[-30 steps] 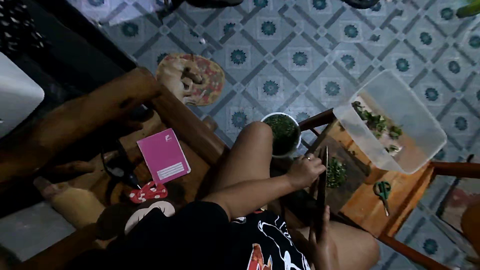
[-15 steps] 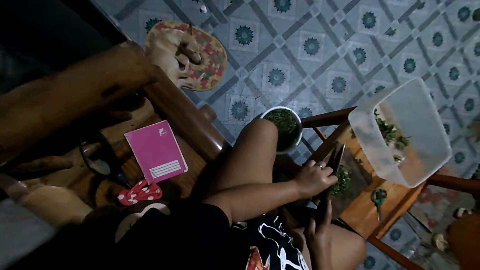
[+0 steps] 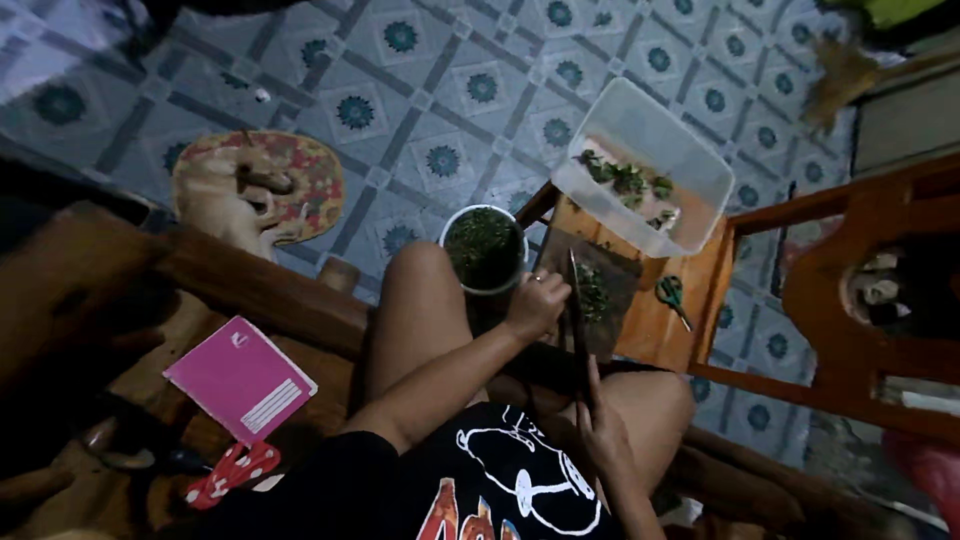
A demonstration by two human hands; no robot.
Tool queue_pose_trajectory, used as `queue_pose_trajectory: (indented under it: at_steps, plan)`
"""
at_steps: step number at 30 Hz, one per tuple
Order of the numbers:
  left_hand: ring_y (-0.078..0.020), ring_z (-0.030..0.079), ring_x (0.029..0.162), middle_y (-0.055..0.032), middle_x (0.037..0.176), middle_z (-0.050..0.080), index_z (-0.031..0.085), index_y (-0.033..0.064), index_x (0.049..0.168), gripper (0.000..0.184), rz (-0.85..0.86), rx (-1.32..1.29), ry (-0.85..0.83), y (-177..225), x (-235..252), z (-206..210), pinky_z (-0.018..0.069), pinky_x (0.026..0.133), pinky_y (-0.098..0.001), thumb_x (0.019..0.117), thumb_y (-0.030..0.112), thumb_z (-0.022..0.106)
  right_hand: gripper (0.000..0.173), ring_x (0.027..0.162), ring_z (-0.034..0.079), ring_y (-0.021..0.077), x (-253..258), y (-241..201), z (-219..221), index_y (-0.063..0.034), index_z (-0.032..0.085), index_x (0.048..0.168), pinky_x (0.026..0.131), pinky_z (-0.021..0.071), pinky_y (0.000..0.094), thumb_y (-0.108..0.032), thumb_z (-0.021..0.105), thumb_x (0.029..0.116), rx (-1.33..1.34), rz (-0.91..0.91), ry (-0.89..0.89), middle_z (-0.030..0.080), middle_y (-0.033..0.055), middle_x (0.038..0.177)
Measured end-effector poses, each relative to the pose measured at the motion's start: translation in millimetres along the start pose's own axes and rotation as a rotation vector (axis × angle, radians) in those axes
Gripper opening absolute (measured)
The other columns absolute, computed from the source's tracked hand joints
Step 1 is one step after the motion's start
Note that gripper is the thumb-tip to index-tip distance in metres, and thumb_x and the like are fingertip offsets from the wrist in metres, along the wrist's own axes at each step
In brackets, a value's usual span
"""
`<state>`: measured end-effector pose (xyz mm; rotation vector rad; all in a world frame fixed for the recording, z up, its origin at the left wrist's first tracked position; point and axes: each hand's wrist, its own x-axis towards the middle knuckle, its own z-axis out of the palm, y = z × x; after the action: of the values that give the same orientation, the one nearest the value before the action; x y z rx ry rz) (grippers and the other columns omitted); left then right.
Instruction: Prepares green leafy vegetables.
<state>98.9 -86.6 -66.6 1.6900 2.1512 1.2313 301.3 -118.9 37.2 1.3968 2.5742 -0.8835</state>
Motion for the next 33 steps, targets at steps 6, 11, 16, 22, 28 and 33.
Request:
queue_pose_trajectory:
  at_steps: [6, 11, 16, 22, 28, 33]
  plan:
    - [-0.0328, 0.068, 0.106, -0.0109, 0.107, 0.074, 0.077, 0.0081, 0.101, 0.012, -0.005, 0.073, -0.035, 0, -4, -3, 0.0512, 0.09, -0.0549, 0.0919, 0.01, 0.07, 0.068, 0.1, 0.071, 0.0422, 18, -8, 1, -0.0157, 0.017, 0.166, 0.086, 0.056, 0.0595, -0.008, 0.045, 0.1045, -0.048, 0.065, -0.085, 0.069, 0.0248, 0.12]
    - [-0.0334, 0.067, 0.11, -0.0121, 0.112, 0.073, 0.079, 0.0102, 0.106, 0.016, -0.001, 0.066, -0.055, 0, -8, -7, 0.0502, 0.094, -0.0558, 0.0929, 0.01, 0.07, 0.065, 0.102, 0.07, 0.0415, 29, -6, -5, -0.0174, 0.014, 0.166, 0.09, 0.0542, 0.0583, -0.012, 0.041, 0.1067, 0.021, 0.057, -0.108, 0.07, 0.0246, 0.118]
    - [-0.0335, 0.067, 0.111, -0.0117, 0.111, 0.074, 0.078, 0.0083, 0.104, 0.014, -0.019, 0.068, -0.052, 1, -6, -7, 0.0493, 0.096, -0.0566, 0.0917, 0.009, 0.071, 0.067, 0.101, 0.07, 0.0409, 9, -2, -15, -0.0201, 0.01, 0.167, 0.09, 0.0543, 0.0586, -0.012, 0.04, 0.107, 0.071, 0.048, -0.141, 0.069, 0.0232, 0.119]
    - [-0.035, 0.068, 0.108, -0.013, 0.108, 0.074, 0.078, 0.0076, 0.1, 0.012, -0.012, 0.089, -0.035, 2, -4, -5, 0.0502, 0.093, -0.058, 0.0903, 0.011, 0.072, 0.07, 0.096, 0.07, 0.0433, -7, 1, -12, -0.0208, 0.013, 0.166, 0.084, 0.055, 0.0604, -0.009, 0.044, 0.1048, 0.049, 0.078, -0.121, 0.07, 0.0242, 0.115]
    - [-0.0346, 0.067, 0.108, -0.0122, 0.106, 0.074, 0.078, 0.0075, 0.097, 0.011, -0.022, 0.092, -0.03, 1, -4, -3, 0.0492, 0.095, -0.0577, 0.0913, 0.013, 0.07, 0.071, 0.094, 0.07, 0.0409, -2, 3, -11, -0.0245, 0.011, 0.166, 0.082, 0.0553, 0.0586, -0.011, 0.043, 0.1046, 0.013, 0.099, -0.189, 0.069, 0.0229, 0.111]
    - [-0.0339, 0.068, 0.107, -0.0112, 0.106, 0.075, 0.078, 0.0077, 0.097, 0.011, -0.013, 0.098, -0.015, 2, -6, -4, 0.0503, 0.093, -0.0568, 0.0914, 0.012, 0.069, 0.073, 0.105, 0.068, 0.041, 20, -14, -11, -0.0281, 0.004, 0.166, 0.091, 0.0536, 0.0562, -0.014, 0.045, 0.1068, -0.025, 0.186, -0.272, 0.066, 0.0233, 0.121]
